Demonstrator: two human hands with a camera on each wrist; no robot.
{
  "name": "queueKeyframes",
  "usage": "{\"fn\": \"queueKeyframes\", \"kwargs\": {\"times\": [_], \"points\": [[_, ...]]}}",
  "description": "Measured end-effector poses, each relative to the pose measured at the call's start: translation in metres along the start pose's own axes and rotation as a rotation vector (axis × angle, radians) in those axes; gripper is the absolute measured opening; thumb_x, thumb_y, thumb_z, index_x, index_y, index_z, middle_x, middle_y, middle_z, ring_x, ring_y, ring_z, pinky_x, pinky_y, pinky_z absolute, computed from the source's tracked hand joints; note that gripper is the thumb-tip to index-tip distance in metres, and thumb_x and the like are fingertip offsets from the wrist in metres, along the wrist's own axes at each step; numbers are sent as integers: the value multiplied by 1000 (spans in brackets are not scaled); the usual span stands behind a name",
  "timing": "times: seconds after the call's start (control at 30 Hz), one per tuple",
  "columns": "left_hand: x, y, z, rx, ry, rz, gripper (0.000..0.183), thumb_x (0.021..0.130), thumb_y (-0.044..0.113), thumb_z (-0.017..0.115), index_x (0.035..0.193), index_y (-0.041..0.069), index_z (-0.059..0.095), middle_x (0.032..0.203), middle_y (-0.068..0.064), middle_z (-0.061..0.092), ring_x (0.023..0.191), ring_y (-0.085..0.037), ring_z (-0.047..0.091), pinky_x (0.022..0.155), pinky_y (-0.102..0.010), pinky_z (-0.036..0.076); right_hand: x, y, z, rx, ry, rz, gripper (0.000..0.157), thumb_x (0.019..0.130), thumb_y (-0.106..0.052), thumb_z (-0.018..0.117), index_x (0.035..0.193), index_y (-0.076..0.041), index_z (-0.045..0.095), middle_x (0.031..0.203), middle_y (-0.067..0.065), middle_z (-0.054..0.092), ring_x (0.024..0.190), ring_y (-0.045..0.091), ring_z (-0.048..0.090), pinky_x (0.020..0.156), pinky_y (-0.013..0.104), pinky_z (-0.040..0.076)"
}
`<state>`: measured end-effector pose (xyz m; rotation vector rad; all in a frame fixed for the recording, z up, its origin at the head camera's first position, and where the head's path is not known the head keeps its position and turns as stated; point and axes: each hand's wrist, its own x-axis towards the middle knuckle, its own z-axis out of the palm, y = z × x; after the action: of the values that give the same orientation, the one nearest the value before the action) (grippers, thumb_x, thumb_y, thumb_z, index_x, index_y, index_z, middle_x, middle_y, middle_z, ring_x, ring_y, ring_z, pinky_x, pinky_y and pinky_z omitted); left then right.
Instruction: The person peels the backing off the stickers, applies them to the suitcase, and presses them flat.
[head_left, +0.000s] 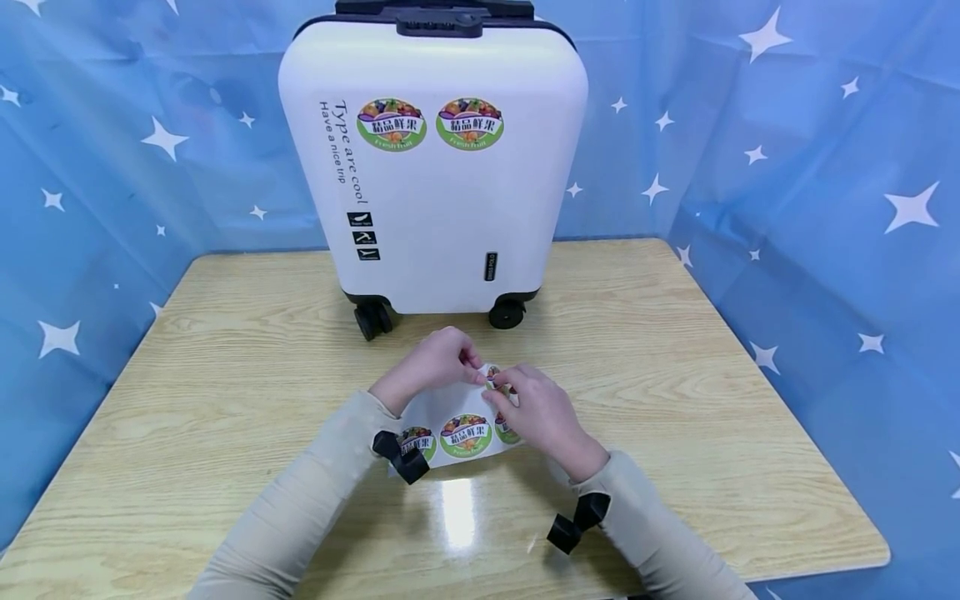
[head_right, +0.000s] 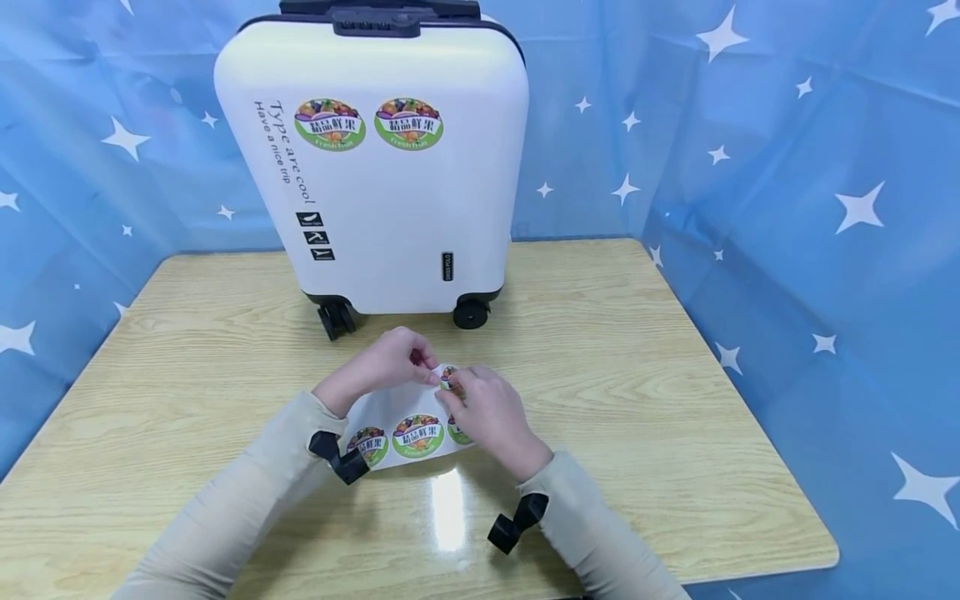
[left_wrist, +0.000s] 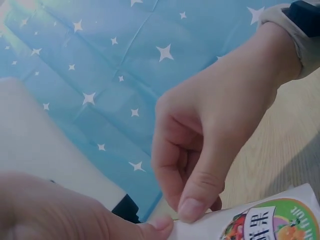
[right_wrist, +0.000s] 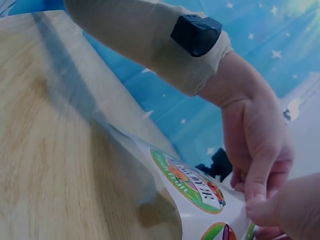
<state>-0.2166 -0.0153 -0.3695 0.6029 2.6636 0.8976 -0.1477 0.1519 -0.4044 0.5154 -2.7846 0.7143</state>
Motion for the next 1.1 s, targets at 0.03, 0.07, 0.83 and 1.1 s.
{"fn": "queueKeyframes", "kwargs": {"times": [0.03,0.07,0.83,1.1], "points": [[-1,1,0,11,9,4,15,74,22,79,74,13,67,68,5,60,68,-11,54,79,-36,38,0,0,0,9,-7,8,18,84,-26,70,94,-11,68,90,0,62,76,15,57,60,28,45],[-1,3,1,20,18,9,15,74,23,79,74,14,67,68,6,60,68,-11,54,81,-39,36,0,-1,-1,18,-12,16,18,84,-26,69,93,-10,68,89,0,62,76,16,57,60,28,45],[-10,17,2,82,96,122,8,79,17,74,79,12,68,72,7,62,70,-9,56,80,-41,27,1,-4,-12,59,7,25,8,86,-13,64,89,-7,69,83,0,62,70,15,57,59,29,45],[-12,13,2,99,99,134,8,79,16,75,79,13,67,72,7,62,70,-9,55,81,-41,27,1,3,-12,98,32,25,6,85,-9,64,87,-7,70,81,1,63,67,13,54,59,27,46]]}}
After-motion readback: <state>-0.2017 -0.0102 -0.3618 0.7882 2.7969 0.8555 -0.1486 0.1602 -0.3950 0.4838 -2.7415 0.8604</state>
